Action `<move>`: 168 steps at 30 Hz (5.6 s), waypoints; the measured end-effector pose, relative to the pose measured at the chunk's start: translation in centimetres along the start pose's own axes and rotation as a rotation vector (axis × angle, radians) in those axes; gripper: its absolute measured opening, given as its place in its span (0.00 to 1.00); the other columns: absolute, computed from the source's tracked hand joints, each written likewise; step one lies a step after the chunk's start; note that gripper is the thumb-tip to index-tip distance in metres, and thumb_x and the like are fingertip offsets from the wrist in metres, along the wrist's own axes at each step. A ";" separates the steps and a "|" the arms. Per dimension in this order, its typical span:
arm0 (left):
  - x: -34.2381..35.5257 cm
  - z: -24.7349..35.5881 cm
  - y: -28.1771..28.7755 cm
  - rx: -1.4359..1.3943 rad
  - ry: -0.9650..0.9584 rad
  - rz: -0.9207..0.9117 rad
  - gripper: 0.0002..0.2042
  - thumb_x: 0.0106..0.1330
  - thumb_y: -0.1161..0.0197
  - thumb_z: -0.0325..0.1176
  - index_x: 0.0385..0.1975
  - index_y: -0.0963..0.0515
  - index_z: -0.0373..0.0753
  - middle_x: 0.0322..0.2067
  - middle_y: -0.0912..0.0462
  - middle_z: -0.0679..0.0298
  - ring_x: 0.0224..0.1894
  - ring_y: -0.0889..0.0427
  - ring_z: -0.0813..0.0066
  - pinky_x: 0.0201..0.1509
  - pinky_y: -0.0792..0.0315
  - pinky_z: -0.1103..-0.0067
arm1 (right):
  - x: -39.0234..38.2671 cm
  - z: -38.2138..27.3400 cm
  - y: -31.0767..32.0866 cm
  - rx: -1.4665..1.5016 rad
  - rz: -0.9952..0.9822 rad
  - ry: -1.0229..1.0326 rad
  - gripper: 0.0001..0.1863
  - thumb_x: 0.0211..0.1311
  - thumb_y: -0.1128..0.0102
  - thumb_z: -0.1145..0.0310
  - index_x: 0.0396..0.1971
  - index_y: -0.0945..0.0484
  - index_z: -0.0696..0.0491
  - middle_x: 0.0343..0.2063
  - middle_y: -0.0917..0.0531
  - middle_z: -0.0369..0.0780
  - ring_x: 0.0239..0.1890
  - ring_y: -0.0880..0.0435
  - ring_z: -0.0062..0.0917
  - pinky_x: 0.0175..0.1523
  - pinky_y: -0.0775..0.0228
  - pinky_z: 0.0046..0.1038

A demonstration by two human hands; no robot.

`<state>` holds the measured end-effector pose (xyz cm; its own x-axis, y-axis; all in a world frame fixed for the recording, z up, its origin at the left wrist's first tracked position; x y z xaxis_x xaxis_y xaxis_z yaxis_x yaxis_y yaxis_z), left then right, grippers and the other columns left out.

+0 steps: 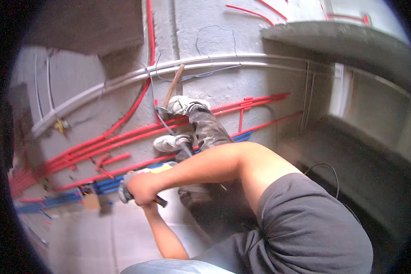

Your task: The person uses a rotary hammer to cut grooves in a concrete wall, then places red and blue conduits into the grooves and secures them with a hammer and nails. The person also uses a hammer to adjust the conduits and ensure they are properly aligned.

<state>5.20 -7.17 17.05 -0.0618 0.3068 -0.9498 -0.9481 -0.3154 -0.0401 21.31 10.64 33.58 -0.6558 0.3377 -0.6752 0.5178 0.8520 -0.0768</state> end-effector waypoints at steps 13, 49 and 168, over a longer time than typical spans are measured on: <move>-7.6 10.8 -6.5 0.259 0.049 -0.186 0.24 0.78 0.43 0.44 0.67 0.29 0.37 0.55 0.18 0.63 0.55 0.17 0.70 0.56 0.21 0.71 | -10.6 0.6 6.7 0.513 0.250 -0.012 0.24 0.54 0.36 0.65 0.48 0.21 0.64 0.37 0.12 0.56 0.44 0.12 0.51 0.49 0.20 0.48; -9.7 14.1 6.6 0.067 -0.231 0.090 0.21 0.78 0.44 0.37 0.68 0.31 0.37 0.60 0.22 0.59 0.62 0.20 0.67 0.66 0.24 0.68 | 1.9 -14.1 -1.3 0.131 0.060 -0.209 0.27 0.61 0.28 0.57 0.50 0.25 0.61 0.36 0.15 0.57 0.43 0.14 0.54 0.49 0.23 0.48; 28.9 16.4 -4.8 1.372 -0.229 -0.095 0.19 0.65 0.31 0.37 0.53 0.26 0.45 0.50 0.13 0.46 0.57 0.16 0.42 0.57 0.25 0.49 | 16.2 10.2 2.9 1.093 0.935 -0.428 0.14 0.58 0.27 0.74 0.42 0.21 0.58 0.27 0.17 0.34 0.28 0.21 0.17 0.35 0.27 0.27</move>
<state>2.82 17.95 -5.13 0.0967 0.4575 -0.8839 -0.4890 0.7954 0.3582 17.84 14.51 14.90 0.2404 0.2724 -0.9317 0.9183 -0.3749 0.1273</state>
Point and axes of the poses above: each hand's wrist, its own x-axis towards the middle knuckle, its own y-axis out of the back of the hand, z = x × y, the point moved 9 cm from there along x, towards the middle knuckle
